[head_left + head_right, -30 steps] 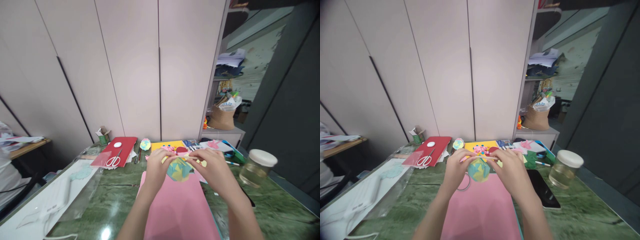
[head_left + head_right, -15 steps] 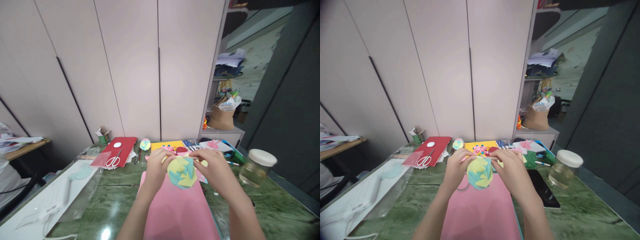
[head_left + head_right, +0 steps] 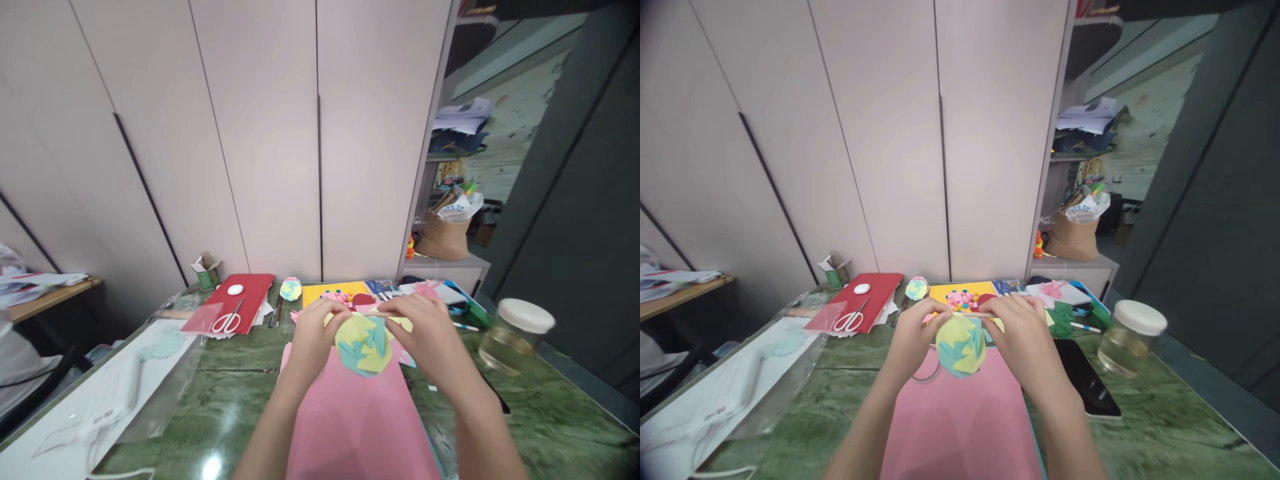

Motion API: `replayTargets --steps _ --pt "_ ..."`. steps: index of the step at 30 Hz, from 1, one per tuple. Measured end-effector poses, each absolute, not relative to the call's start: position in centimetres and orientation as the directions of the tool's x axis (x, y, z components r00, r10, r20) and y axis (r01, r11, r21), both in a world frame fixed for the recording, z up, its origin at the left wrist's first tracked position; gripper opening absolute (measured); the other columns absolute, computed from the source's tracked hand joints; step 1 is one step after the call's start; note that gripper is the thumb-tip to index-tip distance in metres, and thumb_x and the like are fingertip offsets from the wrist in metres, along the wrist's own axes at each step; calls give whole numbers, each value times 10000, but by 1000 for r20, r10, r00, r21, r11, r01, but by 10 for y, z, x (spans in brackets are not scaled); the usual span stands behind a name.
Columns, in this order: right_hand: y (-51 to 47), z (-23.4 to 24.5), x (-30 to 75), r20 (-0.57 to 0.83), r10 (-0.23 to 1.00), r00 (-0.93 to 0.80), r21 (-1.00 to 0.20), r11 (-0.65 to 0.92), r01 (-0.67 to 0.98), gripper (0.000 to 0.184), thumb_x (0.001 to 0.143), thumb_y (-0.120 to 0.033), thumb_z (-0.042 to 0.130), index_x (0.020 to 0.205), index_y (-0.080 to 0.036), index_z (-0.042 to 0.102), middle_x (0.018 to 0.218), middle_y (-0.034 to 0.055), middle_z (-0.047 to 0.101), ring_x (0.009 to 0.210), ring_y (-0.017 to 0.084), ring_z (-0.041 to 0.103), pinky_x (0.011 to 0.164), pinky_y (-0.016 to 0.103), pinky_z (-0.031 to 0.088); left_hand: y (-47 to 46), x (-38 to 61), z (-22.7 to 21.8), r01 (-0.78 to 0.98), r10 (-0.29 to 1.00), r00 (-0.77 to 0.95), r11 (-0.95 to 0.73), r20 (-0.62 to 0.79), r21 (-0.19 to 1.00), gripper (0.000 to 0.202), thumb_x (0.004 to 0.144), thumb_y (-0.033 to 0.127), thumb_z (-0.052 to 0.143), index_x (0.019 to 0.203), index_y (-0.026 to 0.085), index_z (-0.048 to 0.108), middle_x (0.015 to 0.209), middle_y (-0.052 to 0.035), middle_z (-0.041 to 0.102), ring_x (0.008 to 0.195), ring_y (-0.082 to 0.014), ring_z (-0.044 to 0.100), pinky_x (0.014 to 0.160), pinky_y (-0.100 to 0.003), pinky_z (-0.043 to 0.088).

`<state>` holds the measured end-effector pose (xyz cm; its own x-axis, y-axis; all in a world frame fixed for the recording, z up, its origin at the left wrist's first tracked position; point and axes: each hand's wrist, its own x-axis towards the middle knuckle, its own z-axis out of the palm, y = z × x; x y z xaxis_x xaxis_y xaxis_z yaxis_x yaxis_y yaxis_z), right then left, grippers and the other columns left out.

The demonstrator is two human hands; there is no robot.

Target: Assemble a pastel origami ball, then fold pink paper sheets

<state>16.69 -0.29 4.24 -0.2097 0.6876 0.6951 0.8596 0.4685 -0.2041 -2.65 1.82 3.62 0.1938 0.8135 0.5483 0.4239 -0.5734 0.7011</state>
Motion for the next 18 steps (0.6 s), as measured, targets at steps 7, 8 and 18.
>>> replayTargets --steps 7,8,18 --pt "-4 45 162 820 530 -218 -66 465 883 93 840 -210 546 754 -230 573 739 -27 641 749 153 541 793 333 276 19 -25 36 330 851 134 -522 508 787 37 757 198 631 738 196 662 793 8 687 781 -148 610 720 -245 430" --pt "-4 45 161 827 519 -215 -57 460 886 102 839 -203 544 745 -229 574 729 -28 637 747 152 539 791 332 273 19 -24 36 327 849 126 -524 513 787 33 751 195 637 732 195 665 789 7 689 780 -149 612 724 -248 433" --pt "-10 49 156 845 505 -177 -60 418 907 133 837 -203 544 707 -219 565 711 -29 634 739 155 539 793 341 261 20 -22 30 308 808 93 -579 582 755 73 756 176 630 700 208 664 770 5 686 796 -155 617 753 -265 449"
